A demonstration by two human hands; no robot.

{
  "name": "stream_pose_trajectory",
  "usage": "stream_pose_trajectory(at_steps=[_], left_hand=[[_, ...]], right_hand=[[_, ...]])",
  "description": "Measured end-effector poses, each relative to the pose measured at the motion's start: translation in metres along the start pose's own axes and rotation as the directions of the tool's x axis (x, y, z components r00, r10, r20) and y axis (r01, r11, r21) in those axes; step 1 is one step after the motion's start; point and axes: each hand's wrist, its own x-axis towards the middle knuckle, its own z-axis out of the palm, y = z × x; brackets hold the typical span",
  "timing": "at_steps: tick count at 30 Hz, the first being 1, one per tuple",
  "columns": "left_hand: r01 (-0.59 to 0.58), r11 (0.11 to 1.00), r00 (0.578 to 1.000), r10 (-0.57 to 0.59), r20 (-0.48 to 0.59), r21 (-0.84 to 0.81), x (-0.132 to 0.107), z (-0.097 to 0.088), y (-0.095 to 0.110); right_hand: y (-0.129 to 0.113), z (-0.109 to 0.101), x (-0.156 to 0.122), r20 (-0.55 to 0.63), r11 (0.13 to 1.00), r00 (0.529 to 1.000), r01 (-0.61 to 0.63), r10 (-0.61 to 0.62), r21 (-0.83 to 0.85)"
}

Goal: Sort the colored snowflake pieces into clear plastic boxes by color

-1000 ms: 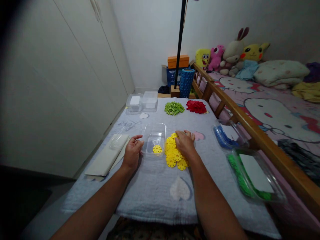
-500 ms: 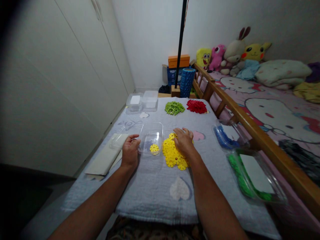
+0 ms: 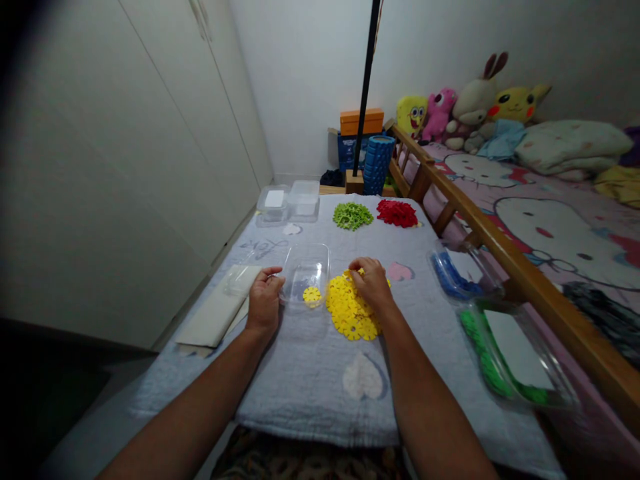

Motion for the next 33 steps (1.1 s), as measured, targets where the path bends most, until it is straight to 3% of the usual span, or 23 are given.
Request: stream_pose_trajectory(at_steps=[3,8,12,18,25,29,33], left_hand=[[-0.002,1.0,1.0,0.002,0.006,0.012,0.0,0.0,0.0],[-0.003,1.0,1.0,0.003,0.025,0.026,-0.001,0.001,0.001],[0.005,0.999,0.999,-0.007,0.038,0.044,-0.003,0.003,0.003],[0.013,0.999,0.999,-0.015,0.047,0.046,-0.004,0.003,0.004],[0.018,0.999,0.999,-0.02,0.05,0.032,-0.003,0.003,0.004],[0.016,0.999,0.998,-0.018,0.055,0.039,-0.003,0.003,0.003],[0.013,0.999,0.998,-0.015,0.055,0.042,-0.003,0.003,0.003]], right_hand=[[-0.004,-0.004,-0.002,-0.1,0.994,0.995,-0.007,0.018,0.108],[-0.023,-0.008,-0.006,-0.226,0.964,0.974,0.088,-0.03,0.249],[-0.049,-0.005,-0.016,-0.18,0.947,0.979,0.144,-0.095,0.286],[-0.072,0.01,-0.027,-0.021,0.965,0.972,0.237,-0.236,0.109],[-0.072,0.02,-0.028,0.04,0.966,0.968,0.246,-0.249,0.082],[-0.061,0.016,-0.024,-0.052,0.963,0.966,0.256,-0.252,0.086],[-0.033,0.005,-0.015,-0.186,0.995,0.977,0.102,-0.103,-0.016]])
